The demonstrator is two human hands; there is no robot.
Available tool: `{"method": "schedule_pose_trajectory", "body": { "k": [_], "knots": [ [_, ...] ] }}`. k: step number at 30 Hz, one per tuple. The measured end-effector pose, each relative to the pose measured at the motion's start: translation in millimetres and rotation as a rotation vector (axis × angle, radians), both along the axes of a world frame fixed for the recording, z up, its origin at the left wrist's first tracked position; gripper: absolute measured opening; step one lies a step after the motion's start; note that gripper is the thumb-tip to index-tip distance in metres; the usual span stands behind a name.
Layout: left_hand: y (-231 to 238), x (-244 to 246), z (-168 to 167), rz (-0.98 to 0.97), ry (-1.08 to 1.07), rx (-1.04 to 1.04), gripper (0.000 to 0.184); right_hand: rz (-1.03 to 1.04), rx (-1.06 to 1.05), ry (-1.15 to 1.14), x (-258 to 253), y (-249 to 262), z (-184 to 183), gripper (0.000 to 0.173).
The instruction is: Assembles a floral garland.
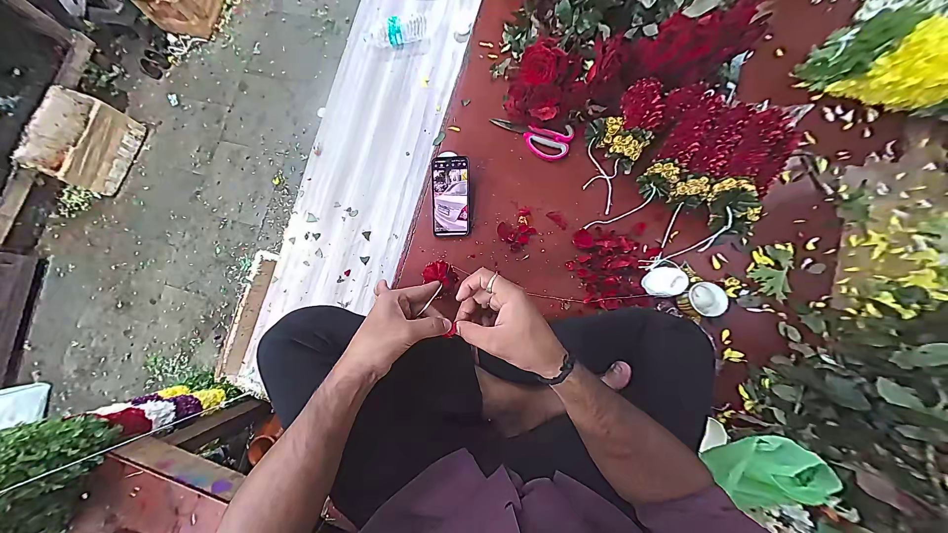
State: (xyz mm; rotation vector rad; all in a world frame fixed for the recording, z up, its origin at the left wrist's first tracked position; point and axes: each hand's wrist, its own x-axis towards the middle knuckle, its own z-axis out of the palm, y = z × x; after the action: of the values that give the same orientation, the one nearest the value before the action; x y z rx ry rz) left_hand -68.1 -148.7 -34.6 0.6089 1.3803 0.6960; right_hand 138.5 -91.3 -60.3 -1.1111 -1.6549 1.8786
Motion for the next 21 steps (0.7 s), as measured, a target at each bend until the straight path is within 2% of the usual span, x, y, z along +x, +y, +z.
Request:
{"method": "schedule_pose_trajectory", "body": {
  "k": [2,6,12,21],
  "knots": [
    [0,-1,0,0.001,0.009,0.002,0.068,0.035,-0.014,0.052,3,2,-2,0.037],
    [0,-2,0,0.031,0.016,-0.008,0.068,0.167,-0.008,0.155,9,7,-9,0.058],
    [0,0,-1,0.063,0.032,0.021,0.072,-0.037,0.086,0.119,-4,-11,-15,0.045],
    [-3,0,-6,0.008,0.204,0.074,0.082,-0.106,-0.056,0.07,-8,-17,-10,0.048]
  ]
}}
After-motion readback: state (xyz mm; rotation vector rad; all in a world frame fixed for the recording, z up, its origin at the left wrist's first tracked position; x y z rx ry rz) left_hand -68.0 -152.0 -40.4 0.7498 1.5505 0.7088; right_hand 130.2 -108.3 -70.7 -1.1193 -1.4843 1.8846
